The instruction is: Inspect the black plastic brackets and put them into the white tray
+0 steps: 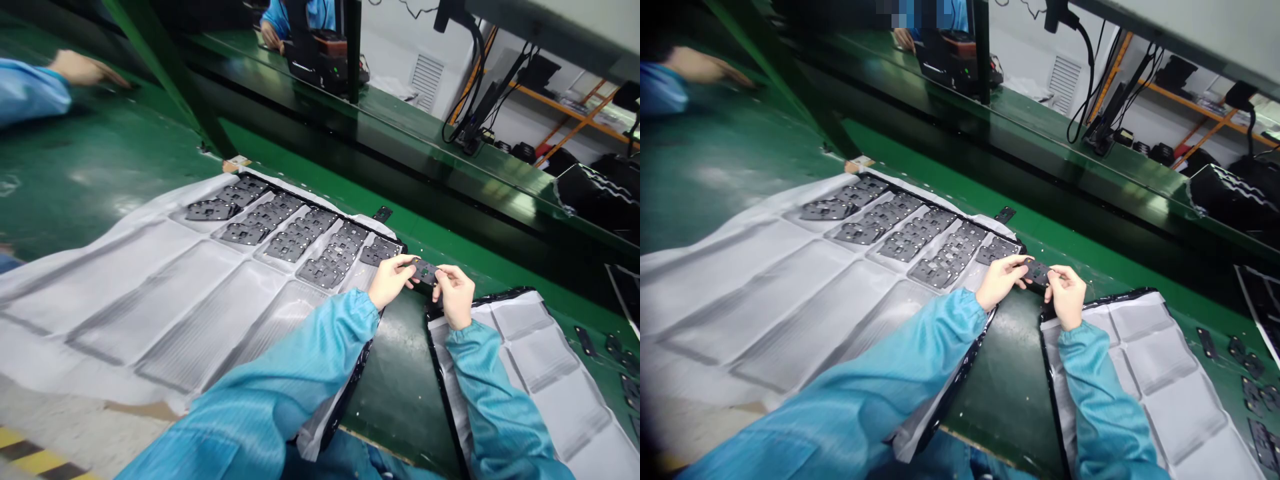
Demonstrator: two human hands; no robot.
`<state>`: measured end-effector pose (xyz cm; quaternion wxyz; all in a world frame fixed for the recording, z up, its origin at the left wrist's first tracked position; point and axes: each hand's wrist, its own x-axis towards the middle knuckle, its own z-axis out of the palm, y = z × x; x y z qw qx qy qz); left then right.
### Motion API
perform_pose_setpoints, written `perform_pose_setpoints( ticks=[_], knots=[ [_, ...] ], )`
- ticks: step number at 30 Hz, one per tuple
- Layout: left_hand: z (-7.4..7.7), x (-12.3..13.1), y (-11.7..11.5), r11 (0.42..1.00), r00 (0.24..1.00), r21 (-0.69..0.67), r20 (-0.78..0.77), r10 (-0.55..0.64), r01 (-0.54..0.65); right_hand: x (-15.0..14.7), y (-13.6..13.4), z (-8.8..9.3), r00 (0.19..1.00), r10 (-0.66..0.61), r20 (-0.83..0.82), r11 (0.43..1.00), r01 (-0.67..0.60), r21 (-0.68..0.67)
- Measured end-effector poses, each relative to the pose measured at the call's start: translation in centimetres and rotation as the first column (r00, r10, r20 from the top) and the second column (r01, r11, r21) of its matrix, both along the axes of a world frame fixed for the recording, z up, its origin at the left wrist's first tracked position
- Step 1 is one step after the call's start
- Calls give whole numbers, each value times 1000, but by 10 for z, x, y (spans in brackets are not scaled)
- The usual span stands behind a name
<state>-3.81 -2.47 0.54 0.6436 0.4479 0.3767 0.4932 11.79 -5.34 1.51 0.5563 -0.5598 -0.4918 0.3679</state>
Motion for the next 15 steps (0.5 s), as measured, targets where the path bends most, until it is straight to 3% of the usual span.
perform_pose_setpoints(
  ticks=[5, 15],
  knots=[
    [3, -1, -1, 996, 997, -76, 45, 55, -52, -5, -3, -2, 998, 62, 16, 998, -61, -31],
    [8, -1, -5, 990, 993, -84, 27, 118, -115, -5, -4, -2, 994, 109, 7, 993, -109, -35]
  ],
)
